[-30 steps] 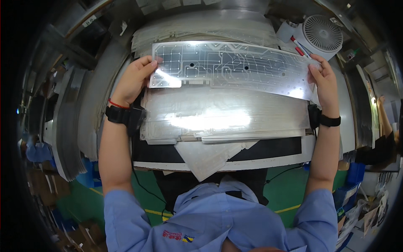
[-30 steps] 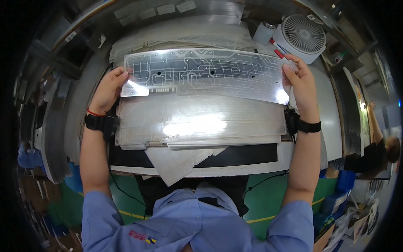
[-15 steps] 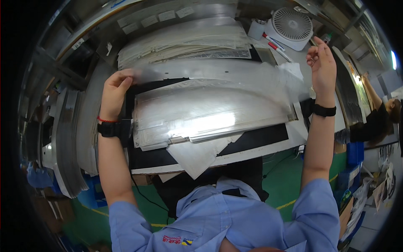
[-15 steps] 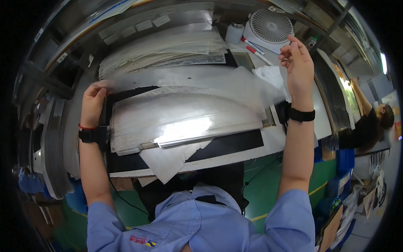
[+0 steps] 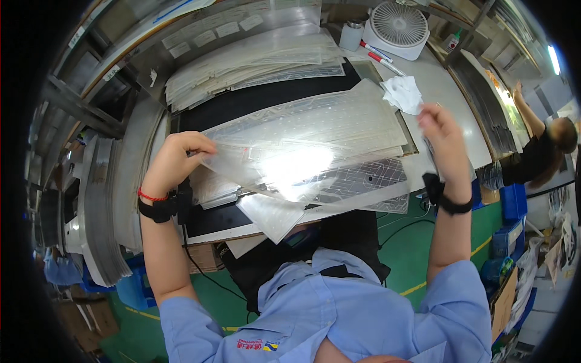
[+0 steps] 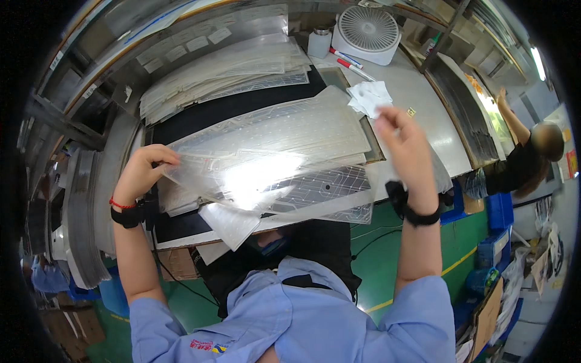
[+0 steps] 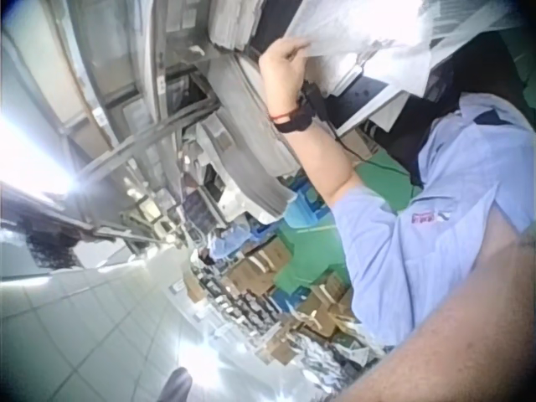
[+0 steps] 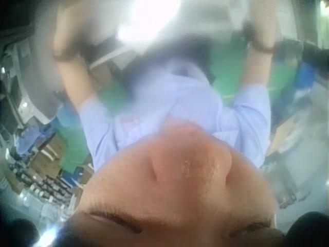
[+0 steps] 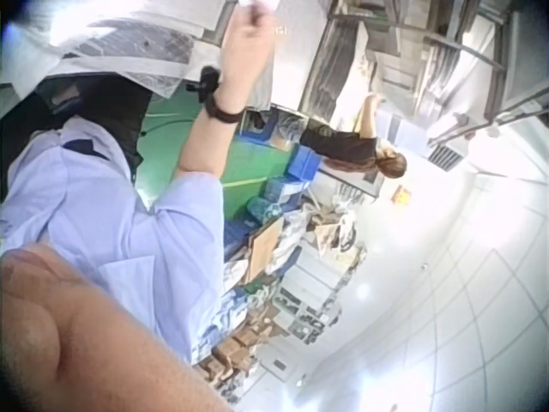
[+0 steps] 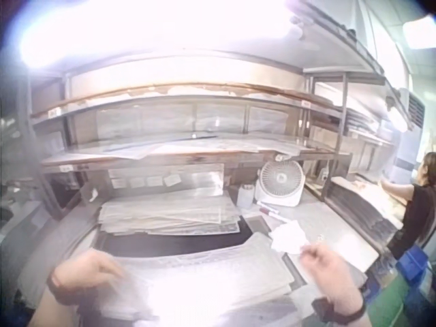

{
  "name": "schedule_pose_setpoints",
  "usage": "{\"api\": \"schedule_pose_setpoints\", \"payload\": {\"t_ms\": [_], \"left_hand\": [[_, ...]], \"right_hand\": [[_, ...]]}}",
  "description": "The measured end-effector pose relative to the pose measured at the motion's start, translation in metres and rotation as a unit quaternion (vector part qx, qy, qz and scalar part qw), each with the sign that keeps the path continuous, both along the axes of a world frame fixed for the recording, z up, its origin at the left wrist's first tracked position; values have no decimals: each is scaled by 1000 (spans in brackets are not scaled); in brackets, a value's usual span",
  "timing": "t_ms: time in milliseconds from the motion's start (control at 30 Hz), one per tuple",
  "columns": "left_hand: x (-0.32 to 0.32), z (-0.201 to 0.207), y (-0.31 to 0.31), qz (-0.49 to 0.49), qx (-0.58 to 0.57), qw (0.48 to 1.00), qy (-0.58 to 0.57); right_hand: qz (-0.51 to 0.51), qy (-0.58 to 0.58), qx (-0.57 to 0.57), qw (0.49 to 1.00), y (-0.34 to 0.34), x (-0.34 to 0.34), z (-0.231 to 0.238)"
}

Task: Cleaning and inspecting thin transparent electronic circuit layers at a workstation.

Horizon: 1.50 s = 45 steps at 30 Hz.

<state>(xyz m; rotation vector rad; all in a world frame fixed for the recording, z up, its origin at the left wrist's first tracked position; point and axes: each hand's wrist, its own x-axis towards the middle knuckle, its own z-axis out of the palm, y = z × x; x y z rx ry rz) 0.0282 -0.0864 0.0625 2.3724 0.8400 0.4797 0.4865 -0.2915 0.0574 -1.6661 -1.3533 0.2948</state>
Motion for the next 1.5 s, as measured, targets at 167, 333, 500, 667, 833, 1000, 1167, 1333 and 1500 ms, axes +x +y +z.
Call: {"api": "schedule_pose_setpoints", "payload": {"t_ms": [167, 333, 500, 667, 833, 1000, 1167, 1333, 1500], "left_hand": [[-19, -7, -22, 74, -1, 997, 12], [-28, -24, -40, 93, 30, 995, 4], [-25, -31, -54, 117, 104, 988, 9], [-11, -28, -78, 168, 161, 971, 56], [-8, -20, -104, 126, 237, 961, 69], [3, -22, -138, 17, 12, 994, -110], [88, -68, -204, -142, -259, 925, -238], [130, -87, -234, -146, -403, 840, -332], [132, -93, -226, -157, -355, 888, -248]], "right_hand": [[62, -147, -29, 987, -40, -40, -44], [-1, 52, -82, 995, -45, -30, -66], [-22, 167, 78, 983, -16, -14, -53], [-80, 136, 149, 976, -8, -28, -18], [-15, 201, 167, 965, -34, -58, -7], [64, 271, 219, 935, -53, -97, -6], [126, 348, 251, 894, -36, -157, -8], [123, 325, 320, 881, -26, -186, -13], [148, -76, 386, 907, -23, -185, -15]]}}
